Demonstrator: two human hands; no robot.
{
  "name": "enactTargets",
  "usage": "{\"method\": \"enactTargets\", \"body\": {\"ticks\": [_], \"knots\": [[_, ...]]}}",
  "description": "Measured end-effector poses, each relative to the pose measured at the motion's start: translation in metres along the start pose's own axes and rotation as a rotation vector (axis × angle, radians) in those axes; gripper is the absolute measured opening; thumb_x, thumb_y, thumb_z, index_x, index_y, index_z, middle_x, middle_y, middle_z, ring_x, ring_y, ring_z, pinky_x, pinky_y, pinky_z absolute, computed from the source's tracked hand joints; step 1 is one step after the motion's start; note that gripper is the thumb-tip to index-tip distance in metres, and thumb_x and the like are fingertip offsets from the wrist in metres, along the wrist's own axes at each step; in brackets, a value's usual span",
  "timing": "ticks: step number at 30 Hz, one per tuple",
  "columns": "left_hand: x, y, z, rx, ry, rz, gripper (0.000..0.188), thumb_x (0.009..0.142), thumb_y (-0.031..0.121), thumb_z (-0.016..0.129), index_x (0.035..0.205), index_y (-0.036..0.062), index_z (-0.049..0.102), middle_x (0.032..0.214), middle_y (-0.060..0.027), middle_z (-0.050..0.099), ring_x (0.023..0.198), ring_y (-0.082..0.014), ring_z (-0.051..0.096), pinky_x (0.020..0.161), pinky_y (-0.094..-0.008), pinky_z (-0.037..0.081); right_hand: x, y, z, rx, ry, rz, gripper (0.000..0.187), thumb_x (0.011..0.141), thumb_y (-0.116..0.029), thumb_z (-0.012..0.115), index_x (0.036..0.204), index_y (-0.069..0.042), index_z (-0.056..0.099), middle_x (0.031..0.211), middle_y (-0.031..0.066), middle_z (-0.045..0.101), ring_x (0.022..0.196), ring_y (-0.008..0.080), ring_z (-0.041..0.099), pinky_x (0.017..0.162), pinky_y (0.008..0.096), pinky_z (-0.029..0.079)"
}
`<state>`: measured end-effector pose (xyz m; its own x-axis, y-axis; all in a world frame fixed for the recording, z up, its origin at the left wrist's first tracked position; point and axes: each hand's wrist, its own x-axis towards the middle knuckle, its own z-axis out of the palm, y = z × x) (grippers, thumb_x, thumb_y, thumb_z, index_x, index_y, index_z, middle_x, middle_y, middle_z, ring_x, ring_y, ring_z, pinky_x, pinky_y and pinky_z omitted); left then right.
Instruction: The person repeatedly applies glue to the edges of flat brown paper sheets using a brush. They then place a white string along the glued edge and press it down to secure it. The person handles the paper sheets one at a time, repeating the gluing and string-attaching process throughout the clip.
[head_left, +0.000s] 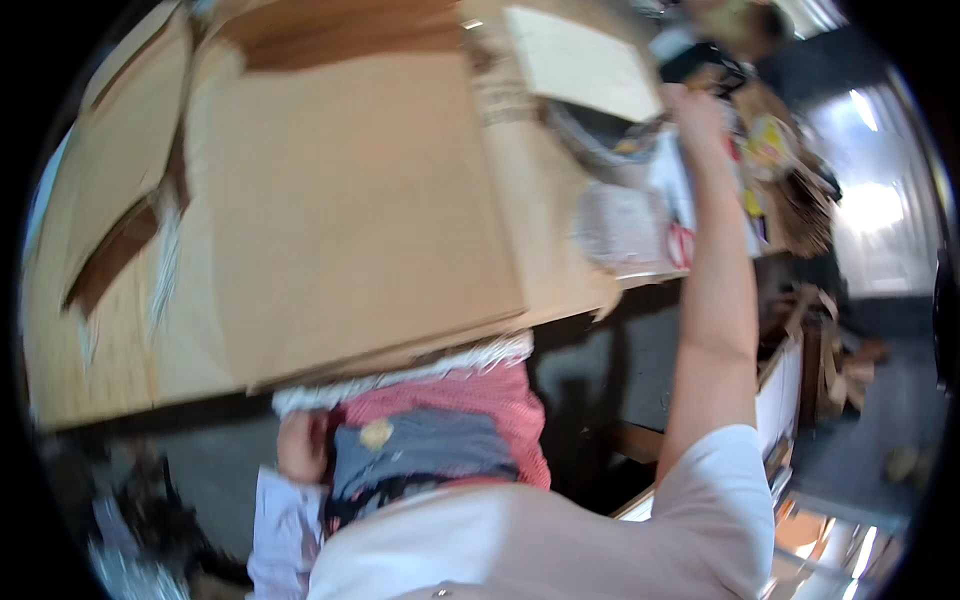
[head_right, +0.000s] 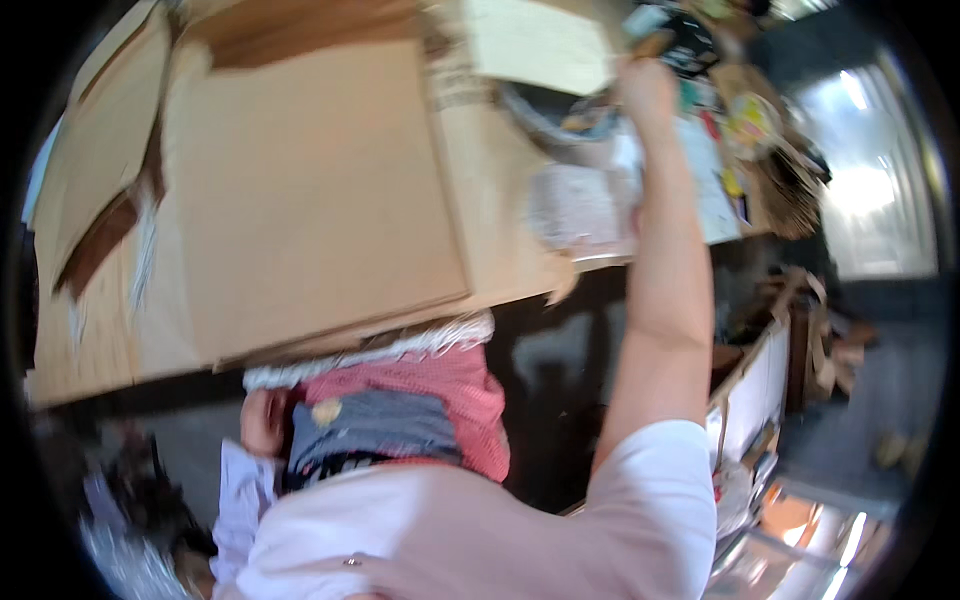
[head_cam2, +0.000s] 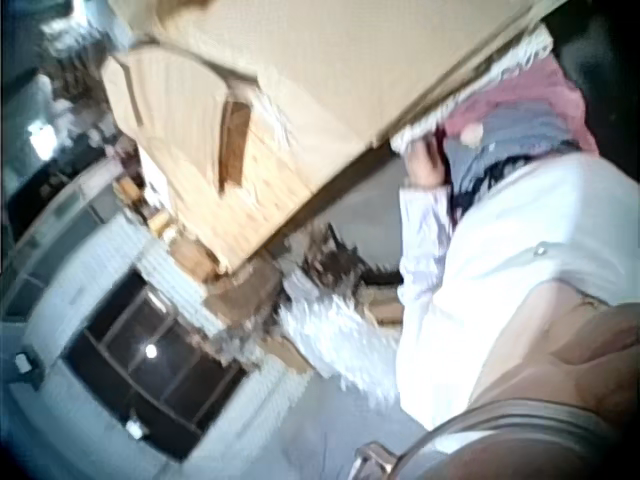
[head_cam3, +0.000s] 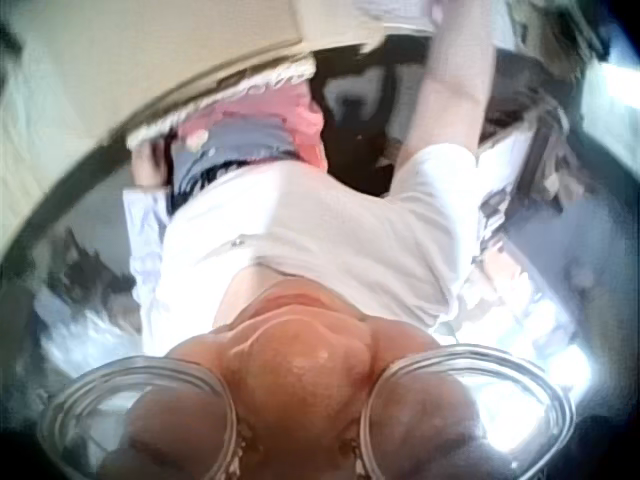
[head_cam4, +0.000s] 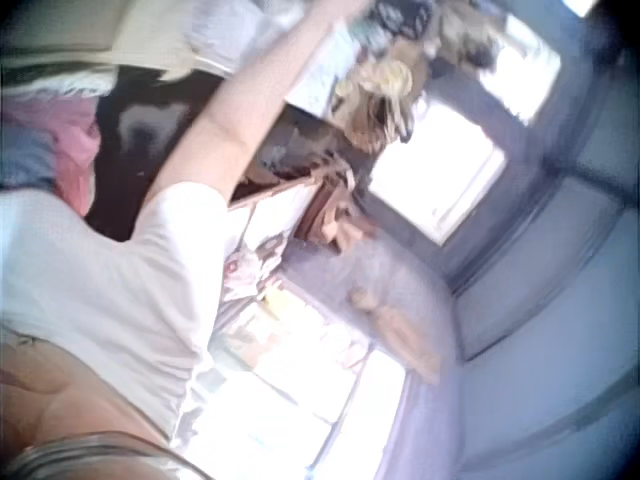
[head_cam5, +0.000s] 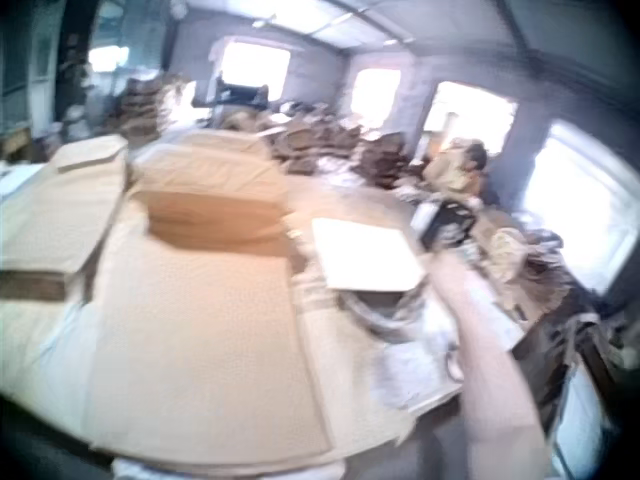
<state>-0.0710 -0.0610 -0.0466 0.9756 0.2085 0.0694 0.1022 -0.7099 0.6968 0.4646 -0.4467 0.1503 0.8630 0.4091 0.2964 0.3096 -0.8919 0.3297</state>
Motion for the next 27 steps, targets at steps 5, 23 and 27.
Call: {"method": "enactTargets", "body": {"ticks": [5, 23, 27], "knots": [[0.005, -0.027, 0.025, 0.030, -0.082, -0.017, 0.009, 0.077, 0.007, 0.060, 0.085, 0.0032, 0.060, 0.077, -0.0168, 0.059, 0.076, -0.0362, 0.058, 0.066, -0.0432, 0.046, -0.131, -0.152, -0.102, 1.503, 0.379, 0.232, 0.009, 0.084, -0.012, 0.064, 0.080, -0.004, 0.062, 0.070, -0.0007, 0.055, 0.056, 0.0058, 0.045, 0.051, 0.0193, 0.033], [-0.018, -0.049, 0.012, 0.277, -0.016, -0.111, 0.008, 0.070, 0.008, 0.059, 0.076, 0.0031, 0.062, 0.073, -0.0118, 0.057, 0.074, -0.0303, 0.059, 0.065, -0.0407, 0.047, -0.193, -0.340, -0.145, 1.321, -0.159, -0.628, 0.013, 0.075, -0.004, 0.070, 0.086, 0.001, 0.065, 0.072, 0.0091, 0.063, 0.061, 0.0217, 0.058, 0.055, 0.0295, 0.044], [-0.010, 0.006, -0.024, 0.404, 0.100, -0.010, 0.007, 0.064, 0.004, 0.061, 0.070, 0.0014, 0.061, 0.081, -0.0102, 0.057, 0.080, -0.0284, 0.055, 0.068, -0.0394, 0.044, -0.196, -0.342, -0.161, 1.279, -0.047, -0.673, 0.013, 0.074, -0.005, 0.071, 0.085, -0.001, 0.064, 0.071, 0.0109, 0.063, 0.060, 0.0251, 0.060, 0.054, 0.0307, 0.047]]}}
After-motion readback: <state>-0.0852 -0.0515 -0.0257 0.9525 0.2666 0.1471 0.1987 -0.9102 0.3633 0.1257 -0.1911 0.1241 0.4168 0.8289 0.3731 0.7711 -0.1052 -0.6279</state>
